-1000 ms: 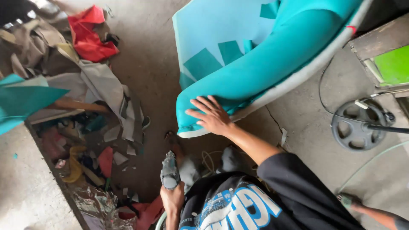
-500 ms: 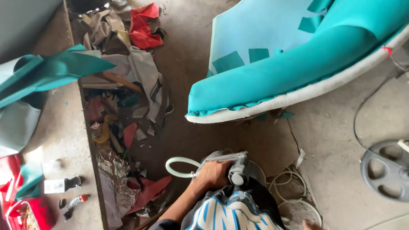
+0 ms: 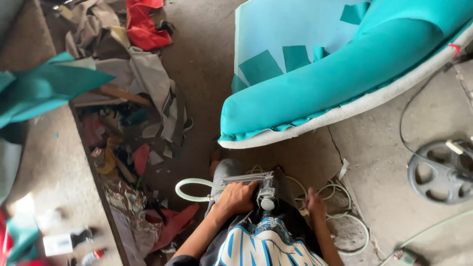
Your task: Attaching teal fabric to a chair frame using a pneumatic stapler and manual tensioning
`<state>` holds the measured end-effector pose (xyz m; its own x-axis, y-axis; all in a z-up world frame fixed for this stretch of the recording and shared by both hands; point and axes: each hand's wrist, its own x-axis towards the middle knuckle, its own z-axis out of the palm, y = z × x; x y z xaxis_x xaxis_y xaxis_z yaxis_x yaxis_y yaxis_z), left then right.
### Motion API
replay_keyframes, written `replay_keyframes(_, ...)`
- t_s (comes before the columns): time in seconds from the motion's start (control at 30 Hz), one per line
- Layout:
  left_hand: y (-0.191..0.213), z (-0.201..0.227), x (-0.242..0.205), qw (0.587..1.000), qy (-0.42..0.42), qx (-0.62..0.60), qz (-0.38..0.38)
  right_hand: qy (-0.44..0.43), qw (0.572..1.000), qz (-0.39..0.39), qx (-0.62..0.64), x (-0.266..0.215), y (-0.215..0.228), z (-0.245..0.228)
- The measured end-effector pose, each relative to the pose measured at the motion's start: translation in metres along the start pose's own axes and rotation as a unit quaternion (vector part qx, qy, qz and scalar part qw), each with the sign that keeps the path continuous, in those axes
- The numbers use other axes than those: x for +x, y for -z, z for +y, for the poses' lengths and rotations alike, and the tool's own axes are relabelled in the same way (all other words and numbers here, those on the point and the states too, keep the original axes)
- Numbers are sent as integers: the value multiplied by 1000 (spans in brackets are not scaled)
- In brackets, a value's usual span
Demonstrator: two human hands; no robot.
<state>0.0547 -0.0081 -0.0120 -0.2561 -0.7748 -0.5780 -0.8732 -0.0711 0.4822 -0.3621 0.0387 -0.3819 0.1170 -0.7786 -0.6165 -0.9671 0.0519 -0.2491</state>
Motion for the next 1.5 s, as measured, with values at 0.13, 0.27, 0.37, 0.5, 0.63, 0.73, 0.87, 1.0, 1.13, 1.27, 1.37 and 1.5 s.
replay_keyframes(0.13, 61, -68, -5, 989, 49, -35, -132, -253, 763, 41, 593, -29, 218, -285)
replay_keyframes(0.27, 101, -143, -11, 978, 65, -47, -193, -242, 684, 127, 677, 3, 265, -433)
replay_keyframes(0.37, 137, -179, -16, 967, 92, -64, -230, -222, 654, 244, 681, 39, 230, -455)
replay_keyframes(0.5, 193, -203, -29, 952, 134, -85, -264, -155, 613, 391, 669, 63, 183, -438)
replay_keyframes(0.63, 217, -227, -40, 948, 162, -122, -247, -148, 583, 402, 690, 55, 196, -454)
replay_keyframes(0.73, 212, -249, -49, 945, 173, -166, -224, -188, 587, 366, 698, 41, 210, -474)
replay_keyframes(0.87, 208, -268, -53, 937, 198, -217, -190, -250, 643, 263, 674, 22, 213, -492)
replay_keyframes(1.0, 189, -287, -58, 931, 211, -238, -179, -273, 647, 140, 698, 6, 166, -483)
replay_keyframes(1.13, 175, -300, -62, 922, 223, -265, -171, -290, 632, 93, 713, 1, 174, -518)
replay_keyframes(1.27, 166, -310, -66, 916, 235, -279, -165, -292, 625, 128, 713, 10, 151, -502)
replay_keyframes(1.37, 159, -315, -72, 912, 244, -290, -159, -295, 629, 128, 707, 6, 145, -500)
replay_keyframes(1.5, 156, -315, -78, 903, 261, -304, -156, -294, 652, 165, 679, 3, 164, -515)
